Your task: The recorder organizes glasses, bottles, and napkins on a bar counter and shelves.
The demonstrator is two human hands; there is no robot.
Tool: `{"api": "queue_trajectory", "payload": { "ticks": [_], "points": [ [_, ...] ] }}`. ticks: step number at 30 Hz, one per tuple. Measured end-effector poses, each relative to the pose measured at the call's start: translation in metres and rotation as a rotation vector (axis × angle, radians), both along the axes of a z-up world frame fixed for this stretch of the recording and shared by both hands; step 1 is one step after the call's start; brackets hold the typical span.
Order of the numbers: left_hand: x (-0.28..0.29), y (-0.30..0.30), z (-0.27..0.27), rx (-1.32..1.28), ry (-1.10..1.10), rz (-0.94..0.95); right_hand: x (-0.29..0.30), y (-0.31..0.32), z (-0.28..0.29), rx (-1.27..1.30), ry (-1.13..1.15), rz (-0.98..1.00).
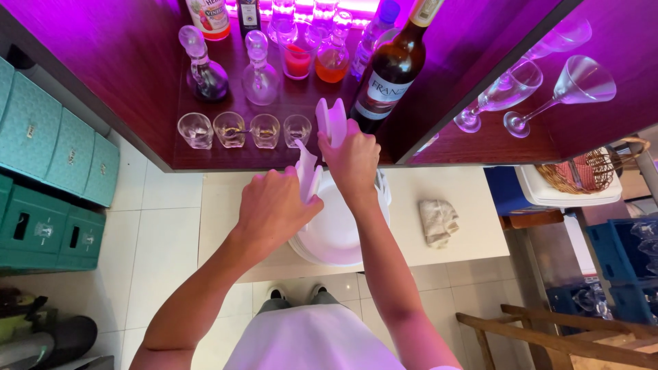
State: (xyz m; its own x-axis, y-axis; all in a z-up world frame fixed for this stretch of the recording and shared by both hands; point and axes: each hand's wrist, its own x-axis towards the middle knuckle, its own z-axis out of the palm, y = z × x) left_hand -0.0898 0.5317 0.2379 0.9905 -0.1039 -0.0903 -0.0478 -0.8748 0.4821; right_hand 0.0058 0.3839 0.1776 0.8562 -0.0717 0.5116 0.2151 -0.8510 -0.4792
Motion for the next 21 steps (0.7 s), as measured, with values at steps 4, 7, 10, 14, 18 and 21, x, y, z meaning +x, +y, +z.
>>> {"api": "queue_trajectory", "payload": {
  "ticks": [4,7,10,14,18,21],
  "points": [
    [-0.001,-0.001,0.002,0.007,-0.003,0.009,-0.002,-0.001,0.005,0.002,0.007,0.031],
    [-0.002,-0.003,0.004,0.000,-0.001,0.009,-0.007,-0.005,0.013,-0.005,0.052,0.017],
    [-0.002,-0.005,0.007,-0.008,0.020,0.009,-0.014,-0.015,0.021,0.041,0.046,0.004],
    [-0.005,-0.009,-0.003,0.002,0.019,-0.015,-0.025,-0.038,0.030,0.198,-0.069,0.062],
    [-0.004,-0.019,-0.026,0.031,-0.027,-0.101,-0.036,-0.051,0.049,0.307,-0.064,0.052],
    [0.000,-0.030,-0.050,0.026,-0.004,-0.156,-0.043,-0.057,0.054,0.340,-0.045,0.079]
  ]
}}
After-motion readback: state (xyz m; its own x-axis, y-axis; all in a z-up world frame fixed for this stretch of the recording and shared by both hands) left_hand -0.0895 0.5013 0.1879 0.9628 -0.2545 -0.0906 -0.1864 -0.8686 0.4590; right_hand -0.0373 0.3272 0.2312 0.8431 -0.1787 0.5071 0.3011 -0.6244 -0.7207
